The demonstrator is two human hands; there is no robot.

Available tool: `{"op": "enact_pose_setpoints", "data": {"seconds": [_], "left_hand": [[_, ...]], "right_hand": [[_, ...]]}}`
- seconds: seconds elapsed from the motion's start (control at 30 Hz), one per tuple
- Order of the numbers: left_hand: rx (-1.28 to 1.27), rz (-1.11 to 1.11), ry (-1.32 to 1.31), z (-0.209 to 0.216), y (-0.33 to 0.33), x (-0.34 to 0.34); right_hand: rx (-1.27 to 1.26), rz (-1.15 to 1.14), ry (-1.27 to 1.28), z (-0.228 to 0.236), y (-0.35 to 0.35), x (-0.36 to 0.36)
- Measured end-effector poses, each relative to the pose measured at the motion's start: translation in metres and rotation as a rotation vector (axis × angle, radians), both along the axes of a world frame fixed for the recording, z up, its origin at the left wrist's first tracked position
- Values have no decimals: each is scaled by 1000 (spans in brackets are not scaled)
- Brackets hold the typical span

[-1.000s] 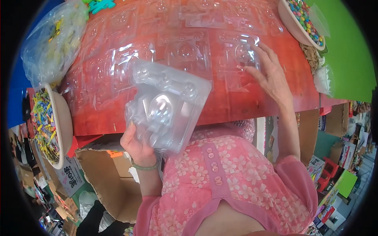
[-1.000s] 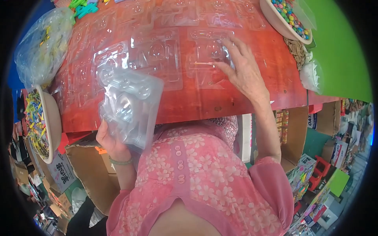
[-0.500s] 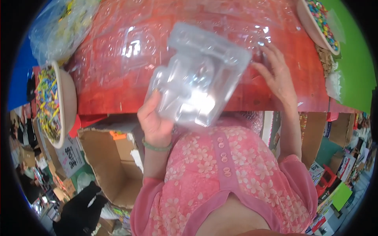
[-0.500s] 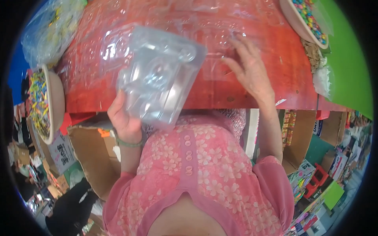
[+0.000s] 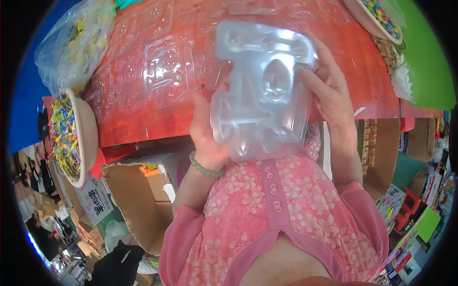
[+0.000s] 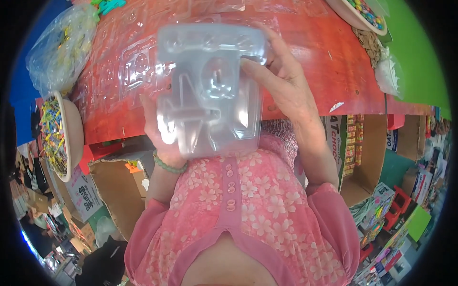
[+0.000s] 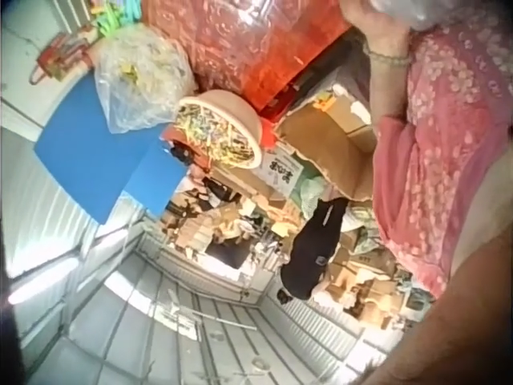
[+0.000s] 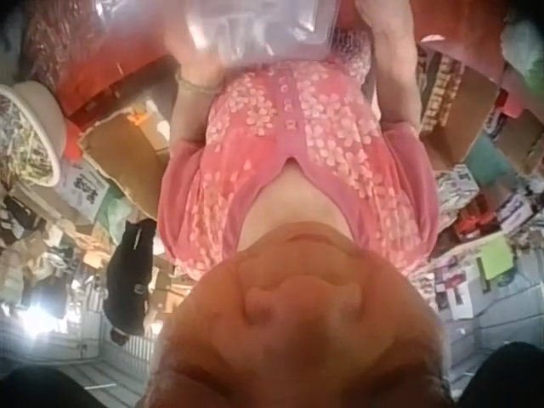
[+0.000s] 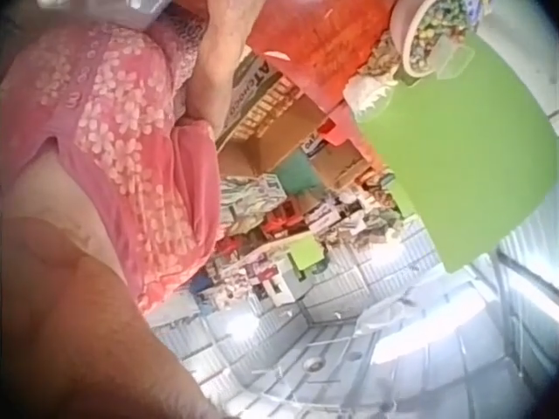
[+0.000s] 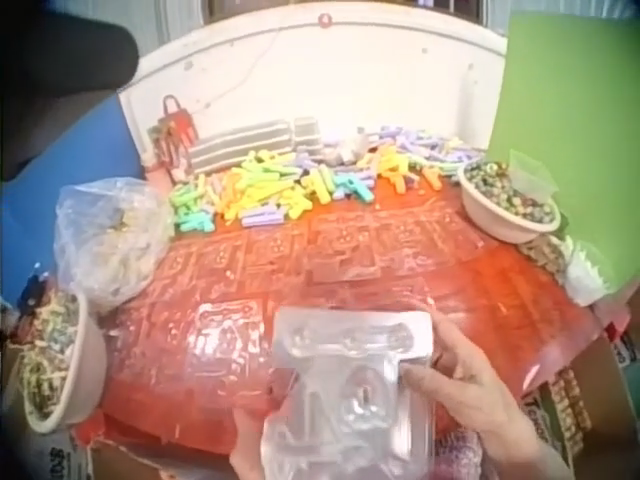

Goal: Separating and stacking clear plastic toy molds on a workbench in a factory setting.

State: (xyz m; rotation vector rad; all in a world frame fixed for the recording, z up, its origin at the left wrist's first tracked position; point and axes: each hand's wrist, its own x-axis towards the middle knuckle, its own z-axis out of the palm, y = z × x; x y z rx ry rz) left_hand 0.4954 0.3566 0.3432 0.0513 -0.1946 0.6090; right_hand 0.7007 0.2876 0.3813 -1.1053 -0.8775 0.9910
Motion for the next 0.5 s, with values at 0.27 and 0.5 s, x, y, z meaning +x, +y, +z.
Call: {"op": "enact_pose_setpoints", "data": {"seconds": [0.27, 0.5], "left_hand": [[1153, -138, 1229, -54, -13, 11], [335, -123, 429, -42, -7, 24]], "right_hand": [[86, -180, -117, -5, 6, -14], [-25, -296, -152, 3, 9, -20]]}}
